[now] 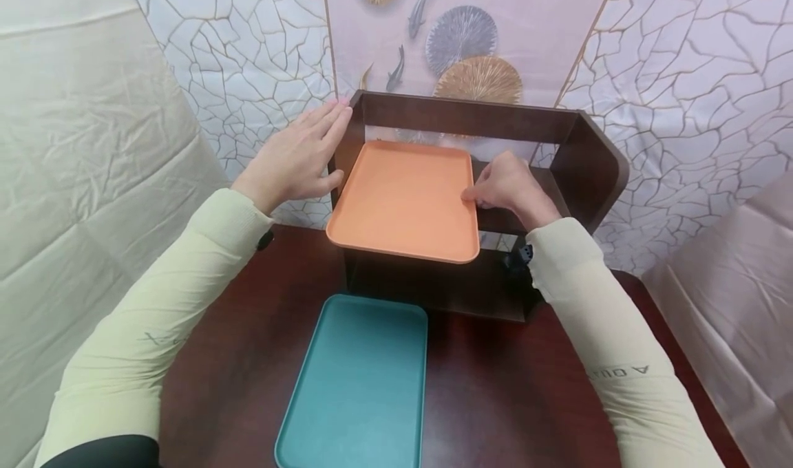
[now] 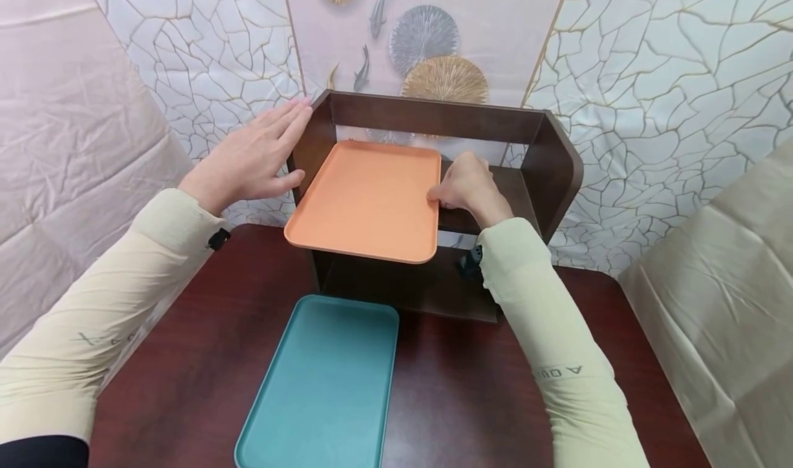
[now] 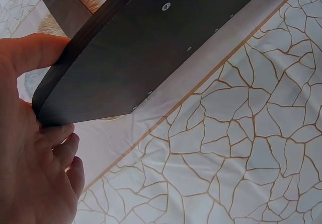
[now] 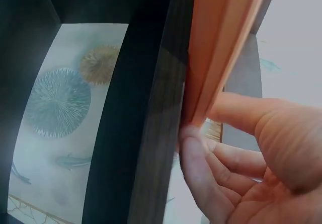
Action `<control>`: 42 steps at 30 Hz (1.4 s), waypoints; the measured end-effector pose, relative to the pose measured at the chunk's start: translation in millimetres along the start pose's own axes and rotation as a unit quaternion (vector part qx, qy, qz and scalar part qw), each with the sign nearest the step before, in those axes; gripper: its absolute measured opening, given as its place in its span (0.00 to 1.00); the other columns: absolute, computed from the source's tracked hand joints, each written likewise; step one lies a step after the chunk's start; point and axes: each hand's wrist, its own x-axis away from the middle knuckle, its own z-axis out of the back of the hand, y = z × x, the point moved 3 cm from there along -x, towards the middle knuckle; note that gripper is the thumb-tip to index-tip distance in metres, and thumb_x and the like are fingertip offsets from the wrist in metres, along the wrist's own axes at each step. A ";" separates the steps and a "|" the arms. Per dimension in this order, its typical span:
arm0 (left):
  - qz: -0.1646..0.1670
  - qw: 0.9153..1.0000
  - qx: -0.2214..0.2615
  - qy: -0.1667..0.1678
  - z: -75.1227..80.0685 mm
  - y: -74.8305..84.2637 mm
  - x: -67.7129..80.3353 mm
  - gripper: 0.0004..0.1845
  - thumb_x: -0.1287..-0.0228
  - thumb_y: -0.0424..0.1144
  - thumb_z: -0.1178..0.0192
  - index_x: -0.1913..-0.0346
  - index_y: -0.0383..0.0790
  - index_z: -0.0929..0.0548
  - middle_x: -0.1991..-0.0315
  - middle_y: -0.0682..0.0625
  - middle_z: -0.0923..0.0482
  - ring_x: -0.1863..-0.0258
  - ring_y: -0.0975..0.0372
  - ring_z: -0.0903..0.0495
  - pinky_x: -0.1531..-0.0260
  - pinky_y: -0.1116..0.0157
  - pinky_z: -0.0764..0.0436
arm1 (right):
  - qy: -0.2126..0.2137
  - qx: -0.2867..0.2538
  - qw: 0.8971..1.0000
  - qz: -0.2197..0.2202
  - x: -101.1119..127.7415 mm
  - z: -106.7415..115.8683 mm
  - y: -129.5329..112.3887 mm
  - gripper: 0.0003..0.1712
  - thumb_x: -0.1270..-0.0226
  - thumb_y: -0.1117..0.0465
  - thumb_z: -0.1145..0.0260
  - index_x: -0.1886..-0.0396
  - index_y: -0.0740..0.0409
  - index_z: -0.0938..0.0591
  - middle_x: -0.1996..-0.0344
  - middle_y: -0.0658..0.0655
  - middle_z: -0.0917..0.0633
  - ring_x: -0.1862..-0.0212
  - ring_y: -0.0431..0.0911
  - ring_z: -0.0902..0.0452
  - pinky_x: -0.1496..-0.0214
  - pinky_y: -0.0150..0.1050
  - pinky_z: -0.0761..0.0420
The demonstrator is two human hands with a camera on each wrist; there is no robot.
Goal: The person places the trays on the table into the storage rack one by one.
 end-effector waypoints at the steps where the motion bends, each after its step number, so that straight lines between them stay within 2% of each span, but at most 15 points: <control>1: 0.001 1.000 0.001 0.000 -0.8 0.2 0.5 0.48 0.29 0.47 0.43 0.17 0.25 0.51 0.14 0.34 0.53 0.14 0.43 0.50 0.15 0.45 0.45 | 0.003 0.008 1.000 0.008 1.7 0.8 0.3 0.16 0.37 0.51 0.22 0.75 0.60 0.07 0.81 0.55 0.11 0.69 0.47 0.15 0.63 0.40 0.25; 3: 0.002 1.000 0.001 -0.002 -1.3 1.0 1.1 0.48 0.29 0.47 0.43 0.17 0.25 0.51 0.14 0.34 0.53 0.14 0.43 0.51 0.15 0.45 0.46 | 0.015 0.026 0.999 0.031 5.7 4.0 0.4 0.18 0.34 0.50 0.24 0.73 0.60 0.06 0.78 0.57 0.10 0.62 0.52 0.17 0.61 0.44 0.24; 5: 0.003 1.000 -0.002 -0.004 -1.4 1.3 1.4 0.48 0.29 0.48 0.43 0.17 0.25 0.52 0.14 0.34 0.53 0.14 0.44 0.51 0.15 0.46 0.46 | 0.032 0.043 0.997 0.060 11.4 9.6 -0.4 0.18 0.31 0.50 0.27 0.67 0.62 0.06 0.71 0.60 0.08 0.56 0.56 0.16 0.57 0.48 0.19; 6: 0.004 1.000 -0.002 -0.004 -1.0 1.5 1.6 0.48 0.29 0.48 0.43 0.17 0.26 0.52 0.14 0.34 0.53 0.13 0.44 0.51 0.15 0.46 0.46 | 0.040 0.049 0.995 0.075 14.7 13.1 -1.3 0.18 0.30 0.50 0.28 0.62 0.64 0.07 0.66 0.62 0.07 0.52 0.58 0.16 0.52 0.51 0.17; 9: 0.006 1.000 0.000 -0.004 -0.4 1.2 1.1 0.48 0.29 0.48 0.43 0.16 0.26 0.52 0.14 0.34 0.53 0.13 0.44 0.52 0.15 0.45 0.45 | 0.045 0.065 0.989 0.126 26.0 24.7 -3.8 0.23 0.27 0.52 0.32 0.46 0.68 0.13 0.51 0.68 0.09 0.43 0.62 0.14 0.33 0.58 0.20; 12: 0.006 1.000 0.003 -0.002 0.7 1.1 0.6 0.48 0.29 0.48 0.43 0.16 0.26 0.52 0.14 0.34 0.54 0.14 0.44 0.51 0.15 0.45 0.45 | 0.033 0.093 0.981 0.166 38.2 36.3 -2.9 0.31 0.24 0.51 0.36 0.32 0.69 0.21 0.37 0.71 0.15 0.34 0.64 0.19 0.23 0.62 0.30; 17: 0.007 1.000 0.004 -0.005 1.2 1.0 1.1 0.49 0.29 0.48 0.43 0.16 0.26 0.52 0.14 0.35 0.54 0.13 0.44 0.51 0.15 0.45 0.46 | 0.033 0.147 0.970 0.192 61.9 49.0 5.8 0.43 0.20 0.45 0.41 0.18 0.68 0.38 0.22 0.72 0.32 0.22 0.70 0.36 0.20 0.69 0.38; 23: 0.009 1.000 0.002 -0.010 -0.5 1.0 2.9 0.49 0.29 0.48 0.42 0.16 0.26 0.52 0.13 0.35 0.55 0.13 0.44 0.52 0.15 0.45 0.47 | 0.060 0.149 0.965 0.207 86.9 58.9 26.1 0.49 0.18 0.41 0.44 0.13 0.61 0.52 0.15 0.69 0.46 0.15 0.67 0.50 0.17 0.68 0.45; 27: 0.005 1.000 0.001 -0.012 -1.1 2.1 2.7 0.48 0.28 0.48 0.43 0.16 0.26 0.52 0.13 0.35 0.56 0.13 0.44 0.52 0.14 0.45 0.47 | 0.077 0.144 0.961 0.221 97.3 70.7 43.9 0.51 0.16 0.41 0.48 0.13 0.62 0.60 0.13 0.67 0.57 0.13 0.65 0.63 0.12 0.64 0.57; 30: 0.003 1.000 -0.002 -0.012 -1.1 2.6 2.1 0.48 0.28 0.49 0.44 0.16 0.26 0.52 0.13 0.35 0.56 0.13 0.44 0.52 0.14 0.46 0.47 | 0.092 0.151 0.959 0.220 100.8 81.6 58.7 0.50 0.15 0.41 0.51 0.13 0.64 0.63 0.14 0.68 0.61 0.13 0.66 0.67 0.11 0.62 0.64; 36: 0.004 1.000 -0.010 -0.016 0.6 1.7 1.4 0.49 0.28 0.49 0.44 0.17 0.25 0.53 0.14 0.34 0.56 0.13 0.44 0.52 0.14 0.45 0.47 | 0.113 0.176 0.957 0.203 103.8 92.5 85.7 0.50 0.14 0.41 0.54 0.14 0.68 0.63 0.15 0.72 0.62 0.13 0.68 0.71 0.13 0.66 0.67; 42: 0.014 0.999 0.006 -0.039 3.1 -0.5 0.1 0.49 0.24 0.52 0.46 0.16 0.27 0.57 0.13 0.35 0.59 0.13 0.44 0.55 0.13 0.46 0.51 | 0.129 0.201 0.949 0.205 101.5 87.7 100.1 0.49 0.15 0.42 0.52 0.15 0.72 0.57 0.16 0.75 0.56 0.15 0.72 0.65 0.15 0.72 0.61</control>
